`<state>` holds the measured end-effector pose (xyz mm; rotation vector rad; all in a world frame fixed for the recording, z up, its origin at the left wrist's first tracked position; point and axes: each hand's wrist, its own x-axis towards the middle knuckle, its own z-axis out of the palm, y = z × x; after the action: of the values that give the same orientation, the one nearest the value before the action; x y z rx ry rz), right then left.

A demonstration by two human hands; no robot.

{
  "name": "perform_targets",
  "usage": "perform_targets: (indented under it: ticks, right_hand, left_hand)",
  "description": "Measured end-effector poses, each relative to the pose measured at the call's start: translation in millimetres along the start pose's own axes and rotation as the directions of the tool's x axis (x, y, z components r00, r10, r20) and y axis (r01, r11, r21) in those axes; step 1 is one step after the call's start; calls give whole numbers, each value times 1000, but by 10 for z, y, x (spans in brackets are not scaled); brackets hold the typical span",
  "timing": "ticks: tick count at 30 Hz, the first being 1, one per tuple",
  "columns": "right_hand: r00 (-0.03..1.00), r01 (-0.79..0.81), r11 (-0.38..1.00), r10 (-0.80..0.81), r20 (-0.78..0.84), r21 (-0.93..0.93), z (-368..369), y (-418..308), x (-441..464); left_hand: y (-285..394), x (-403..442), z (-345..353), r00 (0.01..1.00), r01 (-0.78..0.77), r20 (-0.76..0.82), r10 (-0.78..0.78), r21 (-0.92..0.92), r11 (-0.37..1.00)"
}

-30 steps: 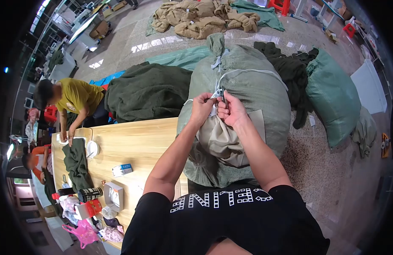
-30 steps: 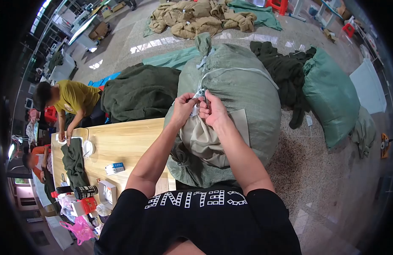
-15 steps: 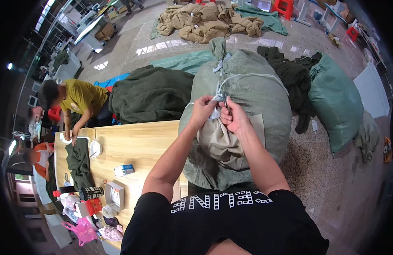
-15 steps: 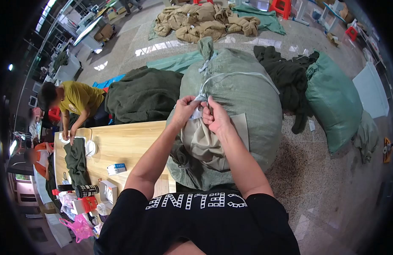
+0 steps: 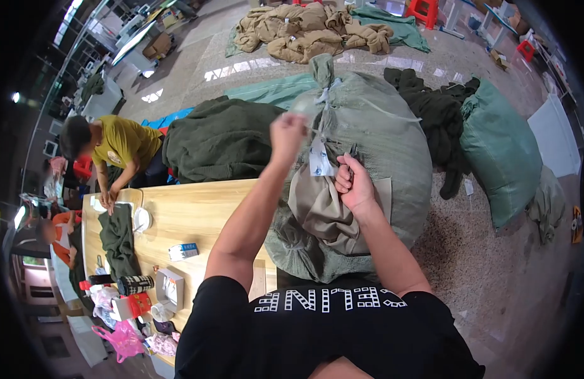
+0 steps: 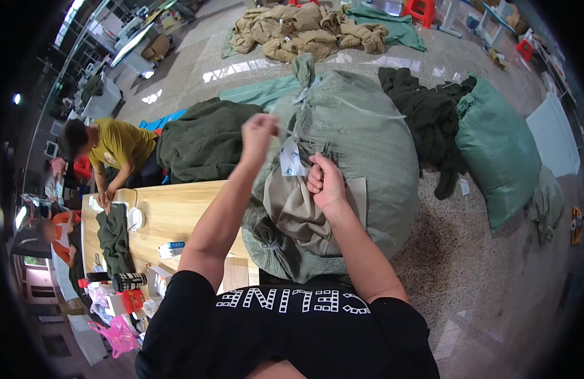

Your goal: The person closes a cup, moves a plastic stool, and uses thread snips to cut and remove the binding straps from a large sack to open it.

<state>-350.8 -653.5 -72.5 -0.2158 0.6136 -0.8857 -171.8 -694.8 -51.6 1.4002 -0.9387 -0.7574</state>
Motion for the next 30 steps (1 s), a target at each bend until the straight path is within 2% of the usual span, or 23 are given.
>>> perform_targets:
  ticks: [2,4,6,7,9,10,11,12,13,15,16,17,18,19,20,21,23,24,25,26,27,29,30]
  right_hand:
    - [999,31,999,-31,11,-11,-22,18,4]
    - [998,56,997,-56,10,-52,5,50,3]
    - [996,90,991,-89,17,-96,47,62,-2]
    - [995,100,988,-99,19,-118,56,83,0]
    - [996,88,995,-87,16,-44,23,101,37]
    - [996,84,996,-84,15,-2,26,78,20]
    - [994,106,994,-106,0,2,59,20,-10]
    - [992,125,992,-125,-17,3,84,-37,-100]
    - [982,186,980,-187,-9,-66,95,-105,-226]
    - [951,306,934,-310,10,-184,118,-262,-369]
    - [932,352,906,-362,0,-235,85,-310,-474]
    - [908,401,871,-419,-5,-283,70,-327,-568]
    - [908,398,842,-418,27,-363,94,-295,-653]
    - [908,396,806,-414,60,-439,136,-224,-744]
    - [908,395,763,-408,93,-512,175,-136,-833]
    - [935,353,729,-299,191,-587,224,-22,-924]
    - [933,339,600,-112,343,-725,304,219,-1014]
    - [915,365,511,-41,402,-778,269,316,-1003]
    - [919,355,490,-25,393,-797,200,352,-971]
    - [922,343,468,0,388,-815,140,403,-929]
    - [921,334,447,32,388,-830,126,450,-908]
    - [873,415,408,74,483,-813,169,518,-966]
    - [845,461,391,81,529,-797,192,535,-1003]
  left_hand:
    - [392,156,-316,978,11,-205,-47,-173,985]
    - [677,336,-752,981,-40,-182,-65,-521,853]
    - [1044,330,-940,976,-60,-211,-57,-511,858]
    - [1144,285,-955,983,-15,-170,-68,-442,897]
    - [1209,86,-804,998,42,65,-25,-289,956]
    - [1318,-78,-659,943,179,309,-125,-152,972]
    - [1258,-213,-566,860,257,454,-233,10,966]
    - [1155,-309,-551,855,111,462,-236,282,953]
    - [1240,-377,-543,837,24,443,-321,556,831]
    - [1071,-520,-678,945,-216,326,11,601,769]
    - [973,-620,-734,944,-322,274,183,639,699]
    - [859,-809,-783,928,-361,302,220,571,737]
    - [708,-1022,-810,814,-576,448,369,549,606]
    - [498,-1222,-823,746,-630,605,278,504,591]
    - [342,-1546,-847,745,-641,646,165,626,444]
    - [175,-1753,-916,767,-580,642,-1,693,428]
    - [-171,-2016,-1140,857,-325,464,-221,823,467]
    - [-129,-2134,-1230,917,-89,323,-235,739,667]
    - [-53,-2287,-1308,942,142,176,-287,565,813]
    - [20,-2430,-1341,928,342,34,-370,315,885]
    - [113,-2533,-1345,907,415,0,-420,168,894]
    - [291,-2718,-1342,859,500,-45,-510,-138,855]
    - [255,-2794,-1279,810,567,-81,-581,-147,811]
